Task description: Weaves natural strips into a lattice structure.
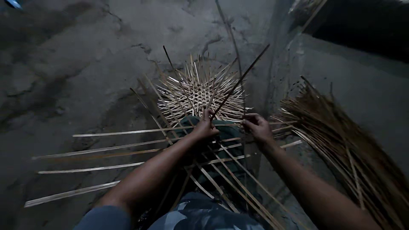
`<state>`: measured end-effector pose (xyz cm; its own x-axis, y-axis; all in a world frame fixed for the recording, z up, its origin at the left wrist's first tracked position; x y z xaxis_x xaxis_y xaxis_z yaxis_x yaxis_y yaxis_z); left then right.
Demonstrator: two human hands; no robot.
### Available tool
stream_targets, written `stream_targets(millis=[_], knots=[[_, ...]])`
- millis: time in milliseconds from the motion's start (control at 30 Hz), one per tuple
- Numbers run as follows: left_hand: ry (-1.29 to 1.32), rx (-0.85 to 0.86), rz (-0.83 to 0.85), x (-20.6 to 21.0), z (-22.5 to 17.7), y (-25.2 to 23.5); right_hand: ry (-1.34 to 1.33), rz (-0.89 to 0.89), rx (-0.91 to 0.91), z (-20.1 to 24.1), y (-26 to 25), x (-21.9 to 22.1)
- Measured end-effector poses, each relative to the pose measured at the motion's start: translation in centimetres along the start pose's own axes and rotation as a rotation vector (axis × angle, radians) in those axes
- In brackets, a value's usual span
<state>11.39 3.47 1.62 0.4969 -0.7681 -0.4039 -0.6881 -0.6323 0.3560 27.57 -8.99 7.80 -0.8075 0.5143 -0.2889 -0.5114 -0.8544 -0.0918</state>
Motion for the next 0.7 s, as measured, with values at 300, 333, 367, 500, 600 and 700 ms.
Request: stream_targets(millis=[300,333,367,500,600,700], knots=[[-0.042,-0.031,0.033,0.0,-0.6,0.3,0.113,0.078,0.075,-0.3,-1.8,-3.3],[-0.046,-0.030,0.026,0.0,-0.5,0.4,0.132,0.177,0.113,-1.1,-1.0,-1.9],[-0.050,-0.028,0.019,0.0,-0.5,0.4,0.151,0.285,0.141,-1.9,0.0,-0.3],[-0.004,-0.017,0.002,0.0,-0.2,0.5,0.285,0.477,0.123,-3.5,3.2,3.3],[0.030,-0.046,0.018,-0.1,-0.3,0.6,0.317,0.464,0.121,-3.0,3.5,3.5],[0.050,-0.024,0.069,-1.0,-0.8,0.8,0.351,0.469,0.119,-3.2,3.3,3.6]])
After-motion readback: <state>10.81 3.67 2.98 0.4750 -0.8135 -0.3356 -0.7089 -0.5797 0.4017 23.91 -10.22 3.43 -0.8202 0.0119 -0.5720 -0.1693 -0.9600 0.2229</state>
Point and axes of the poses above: each hand's wrist, its own y-axis away from the middle knuckle, its own x-axis out of the palm, z = x × y, the point moved 9 cm from there along -y, towards the middle knuckle, and after that the axes turned 14 degrees about -x, right-handed, at the moved point
